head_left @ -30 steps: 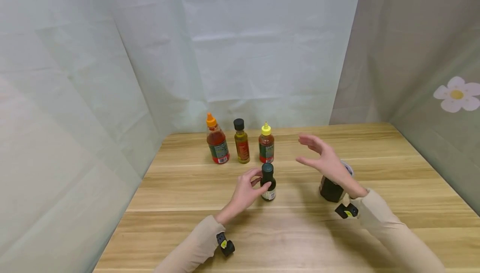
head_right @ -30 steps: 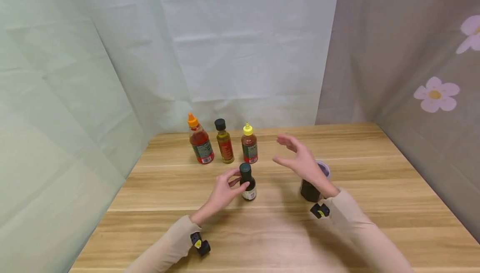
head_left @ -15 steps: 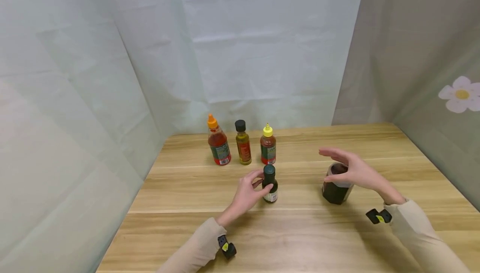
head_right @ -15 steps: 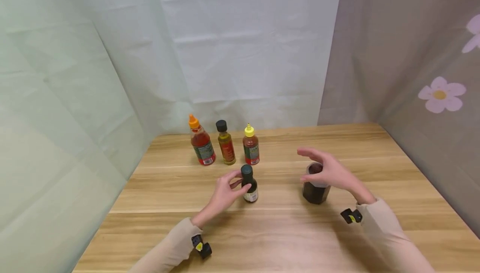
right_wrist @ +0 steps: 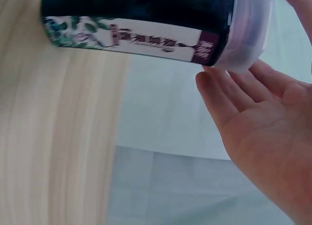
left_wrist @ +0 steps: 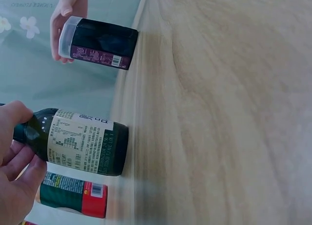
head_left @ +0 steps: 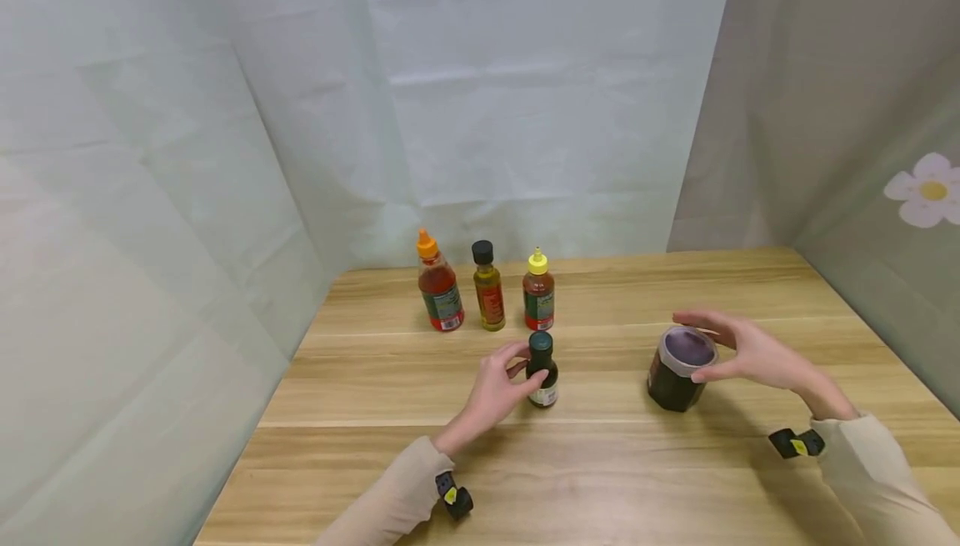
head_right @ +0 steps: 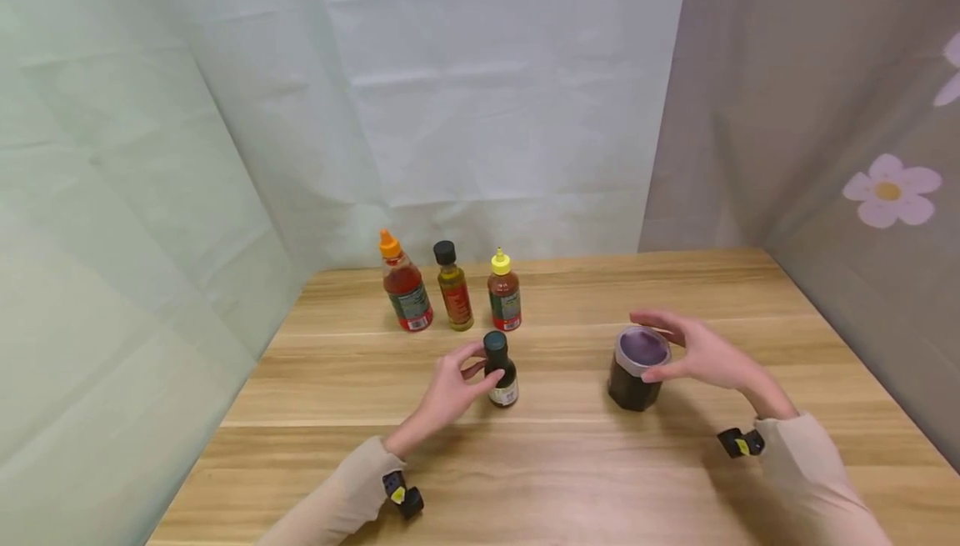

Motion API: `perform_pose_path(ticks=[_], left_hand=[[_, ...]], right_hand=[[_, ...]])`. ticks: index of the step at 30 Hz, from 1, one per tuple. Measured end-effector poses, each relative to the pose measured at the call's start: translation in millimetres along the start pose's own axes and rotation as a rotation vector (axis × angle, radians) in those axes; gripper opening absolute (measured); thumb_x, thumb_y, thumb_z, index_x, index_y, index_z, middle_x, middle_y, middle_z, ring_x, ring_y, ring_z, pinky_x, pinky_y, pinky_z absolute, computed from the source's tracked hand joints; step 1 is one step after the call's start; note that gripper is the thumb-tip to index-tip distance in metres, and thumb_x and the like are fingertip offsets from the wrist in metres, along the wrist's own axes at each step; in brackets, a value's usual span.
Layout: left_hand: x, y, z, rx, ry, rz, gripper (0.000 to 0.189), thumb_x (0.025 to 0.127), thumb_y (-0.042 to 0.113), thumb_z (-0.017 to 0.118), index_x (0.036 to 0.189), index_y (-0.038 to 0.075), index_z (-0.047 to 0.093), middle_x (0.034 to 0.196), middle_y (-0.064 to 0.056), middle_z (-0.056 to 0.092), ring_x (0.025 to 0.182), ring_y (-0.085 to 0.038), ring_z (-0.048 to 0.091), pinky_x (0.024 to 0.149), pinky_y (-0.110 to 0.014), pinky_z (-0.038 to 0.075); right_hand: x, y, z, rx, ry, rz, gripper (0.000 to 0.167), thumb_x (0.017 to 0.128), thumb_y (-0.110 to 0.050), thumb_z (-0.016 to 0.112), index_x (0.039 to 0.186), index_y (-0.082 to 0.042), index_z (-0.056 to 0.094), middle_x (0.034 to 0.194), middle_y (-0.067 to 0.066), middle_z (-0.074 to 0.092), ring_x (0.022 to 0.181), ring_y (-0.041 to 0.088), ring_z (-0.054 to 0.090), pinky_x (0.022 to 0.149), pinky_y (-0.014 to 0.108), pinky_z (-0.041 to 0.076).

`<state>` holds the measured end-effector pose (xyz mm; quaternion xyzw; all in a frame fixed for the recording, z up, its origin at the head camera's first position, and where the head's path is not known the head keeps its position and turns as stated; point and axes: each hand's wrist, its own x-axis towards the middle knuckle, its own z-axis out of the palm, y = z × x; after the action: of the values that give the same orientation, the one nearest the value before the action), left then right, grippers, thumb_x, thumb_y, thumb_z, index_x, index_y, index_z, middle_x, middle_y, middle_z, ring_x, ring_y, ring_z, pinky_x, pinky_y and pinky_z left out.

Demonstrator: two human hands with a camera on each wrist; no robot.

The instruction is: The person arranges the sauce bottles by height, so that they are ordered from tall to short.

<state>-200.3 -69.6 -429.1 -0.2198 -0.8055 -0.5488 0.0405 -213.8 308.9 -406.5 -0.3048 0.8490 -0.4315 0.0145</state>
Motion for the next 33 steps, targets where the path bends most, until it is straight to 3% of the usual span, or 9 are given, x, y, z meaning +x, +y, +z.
perform_pose_path(ticks=[2, 12, 18, 23, 29, 33], left_hand=[[0.2, 0.8, -0.8, 0.003, -0.007, -0.005, 0.034, 0.085, 0.0, 0.07, 0.118, -0.003, 0.063, 0.113, -0.021, 0.065, 0.109, -0.033, 0.062, 0.096, -0.042, 0.054], [1.1, 8.9, -4.2, 0.03, -0.015, -0.002, 0.031, 0.085, -0.002, 0.07, 0.115, -0.004, 0.064, 0.11, -0.022, 0.065, 0.107, -0.033, 0.063, 0.095, -0.044, 0.055], [6.7, -10.9, 0.2, 0.043, -0.014, -0.006, 0.03, 0.084, -0.001, 0.071, 0.113, -0.003, 0.065, 0.107, -0.02, 0.067, 0.106, -0.033, 0.064, 0.093, -0.042, 0.056], [11.6, -29.2, 2.9, 0.046, -0.009, 0.032, 0.031, 0.084, 0.006, 0.074, 0.114, 0.002, 0.067, 0.106, -0.016, 0.069, 0.103, -0.029, 0.066, 0.091, -0.04, 0.057], [17.5, -34.4, -0.6, 0.069, -0.042, 0.097, 0.027, 0.083, 0.01, 0.076, 0.108, 0.005, 0.07, 0.098, -0.012, 0.073, 0.095, -0.022, 0.069, 0.084, -0.03, 0.06], [24.3, -32.9, -1.5, 0.101, -0.041, 0.143, 0.024, 0.082, 0.01, 0.077, 0.104, 0.003, 0.069, 0.092, -0.012, 0.072, 0.09, -0.022, 0.069, 0.08, -0.034, 0.061]], right_hand=[[-2.2, 4, 1, 0.009, 0.002, 0.002, 0.077, 0.077, -0.007, 0.08, 0.142, 0.001, 0.041, 0.142, -0.012, 0.049, 0.124, -0.016, 0.04, 0.097, 0.001, 0.035], [-4.2, 16, 9, 0.031, 0.048, -0.023, 0.068, 0.078, 0.0, 0.077, 0.137, 0.005, 0.045, 0.131, -0.022, 0.05, 0.117, -0.014, 0.047, 0.095, 0.001, 0.038], [-4.1, 18, 15, -0.002, 0.11, -0.028, 0.064, 0.075, 0.0, 0.079, 0.132, 0.007, 0.05, 0.123, -0.024, 0.054, 0.109, -0.012, 0.052, 0.092, 0.002, 0.042], [-5.0, 20, 18, -0.052, 0.155, -0.018, 0.063, 0.073, -0.001, 0.081, 0.129, 0.004, 0.053, 0.118, -0.023, 0.056, 0.104, -0.011, 0.055, 0.087, 0.002, 0.043], [-5.6, 25, 18, -0.04, 0.165, -0.018, 0.063, 0.071, -0.001, 0.082, 0.128, 0.002, 0.054, 0.116, -0.022, 0.059, 0.102, -0.009, 0.056, 0.087, 0.005, 0.045], [-5.3, 26, 20, -0.031, 0.165, -0.013, 0.063, 0.071, -0.001, 0.082, 0.128, 0.001, 0.054, 0.117, -0.022, 0.059, 0.103, -0.009, 0.056, 0.088, 0.006, 0.046]])
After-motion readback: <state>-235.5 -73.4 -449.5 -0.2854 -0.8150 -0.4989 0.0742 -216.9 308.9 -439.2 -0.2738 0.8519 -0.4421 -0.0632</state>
